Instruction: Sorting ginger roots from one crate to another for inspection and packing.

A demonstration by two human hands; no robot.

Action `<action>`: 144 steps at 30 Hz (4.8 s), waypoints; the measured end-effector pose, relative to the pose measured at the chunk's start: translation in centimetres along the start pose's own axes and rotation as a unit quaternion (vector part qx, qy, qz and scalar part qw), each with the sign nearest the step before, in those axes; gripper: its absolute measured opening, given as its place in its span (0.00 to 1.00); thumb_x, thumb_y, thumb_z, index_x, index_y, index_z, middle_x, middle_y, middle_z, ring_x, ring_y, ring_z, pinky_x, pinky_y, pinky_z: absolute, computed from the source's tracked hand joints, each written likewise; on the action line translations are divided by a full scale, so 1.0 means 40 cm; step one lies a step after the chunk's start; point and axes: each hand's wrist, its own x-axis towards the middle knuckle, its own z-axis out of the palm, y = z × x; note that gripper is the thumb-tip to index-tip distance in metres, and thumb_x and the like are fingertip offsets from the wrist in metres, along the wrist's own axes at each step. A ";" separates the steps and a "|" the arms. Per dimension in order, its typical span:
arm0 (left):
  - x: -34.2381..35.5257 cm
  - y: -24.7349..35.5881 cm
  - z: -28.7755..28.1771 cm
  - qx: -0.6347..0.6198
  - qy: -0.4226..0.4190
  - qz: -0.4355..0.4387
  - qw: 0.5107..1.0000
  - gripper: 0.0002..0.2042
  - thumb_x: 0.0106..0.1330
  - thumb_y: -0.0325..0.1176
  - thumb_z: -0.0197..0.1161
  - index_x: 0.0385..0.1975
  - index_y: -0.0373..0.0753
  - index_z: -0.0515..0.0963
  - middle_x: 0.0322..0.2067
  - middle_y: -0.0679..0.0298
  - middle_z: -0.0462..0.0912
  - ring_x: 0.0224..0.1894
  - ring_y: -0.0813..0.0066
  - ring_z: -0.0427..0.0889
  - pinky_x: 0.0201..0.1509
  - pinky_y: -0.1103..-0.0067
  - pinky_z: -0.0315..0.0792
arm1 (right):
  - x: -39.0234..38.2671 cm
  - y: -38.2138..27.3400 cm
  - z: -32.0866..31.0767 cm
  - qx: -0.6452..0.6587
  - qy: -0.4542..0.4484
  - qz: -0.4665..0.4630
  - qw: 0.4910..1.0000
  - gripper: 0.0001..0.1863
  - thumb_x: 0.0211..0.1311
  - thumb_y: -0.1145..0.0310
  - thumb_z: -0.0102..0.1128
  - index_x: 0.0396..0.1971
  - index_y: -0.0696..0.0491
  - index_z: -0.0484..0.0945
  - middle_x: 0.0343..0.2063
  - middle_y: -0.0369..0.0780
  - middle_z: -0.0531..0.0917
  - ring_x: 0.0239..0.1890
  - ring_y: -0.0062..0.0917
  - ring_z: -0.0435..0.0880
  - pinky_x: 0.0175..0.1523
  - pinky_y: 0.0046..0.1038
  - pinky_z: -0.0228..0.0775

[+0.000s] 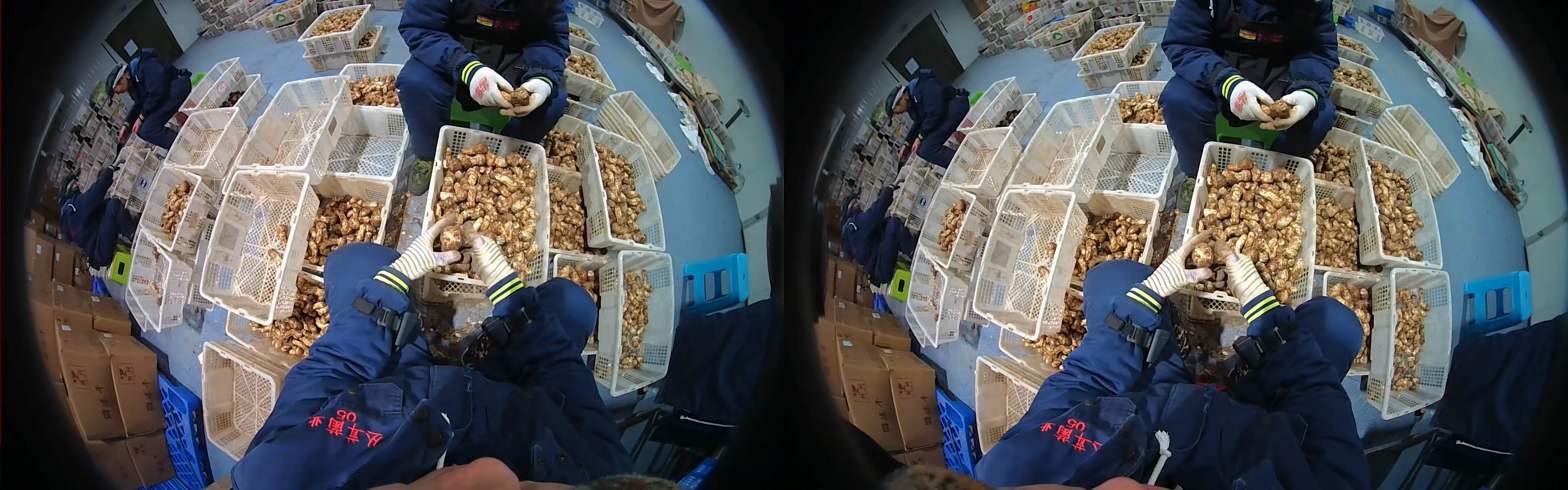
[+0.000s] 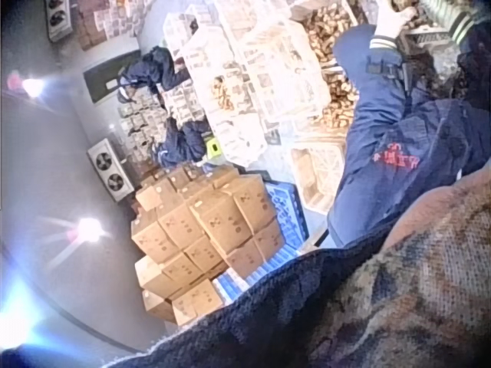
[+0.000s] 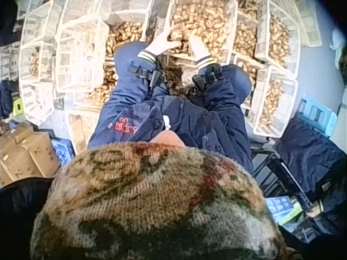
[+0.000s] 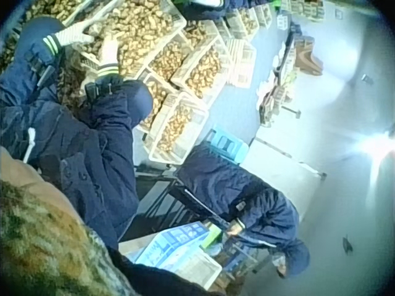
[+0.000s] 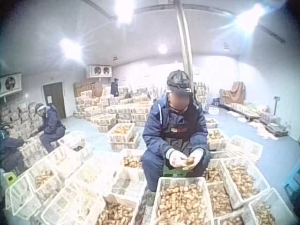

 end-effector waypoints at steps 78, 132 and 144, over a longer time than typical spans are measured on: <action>0.023 0.071 0.068 -0.568 0.248 -0.082 0.781 0.19 0.64 0.50 0.53 0.44 0.40 0.73 0.38 0.59 0.79 0.40 0.64 0.77 0.44 0.68 0.73 | -0.083 -0.057 0.002 0.040 -0.107 -0.103 0.988 0.37 0.56 0.57 0.64 0.58 0.62 0.58 0.48 0.43 0.77 0.43 0.28 0.80 0.46 0.28 0.75; -0.092 0.039 0.202 0.209 0.194 -0.008 0.959 0.31 0.54 0.45 0.67 0.52 0.29 0.67 0.48 0.46 0.73 0.51 0.57 0.74 0.55 0.72 0.68 | -0.053 0.192 -0.168 0.216 0.018 -0.059 0.974 0.11 0.60 0.63 0.57 0.41 0.48 0.75 0.30 0.34 0.77 0.36 0.22 0.74 0.41 0.30 0.71; -0.108 -0.043 0.221 0.297 -0.050 -0.121 0.946 0.35 0.62 0.63 0.45 0.46 0.30 0.72 0.37 0.47 0.80 0.42 0.54 0.79 0.47 0.69 0.70 | -0.156 0.167 -0.069 0.126 0.052 -0.033 0.990 0.16 0.57 0.60 0.60 0.43 0.51 0.77 0.22 0.34 0.77 0.23 0.23 0.72 0.29 0.22 0.62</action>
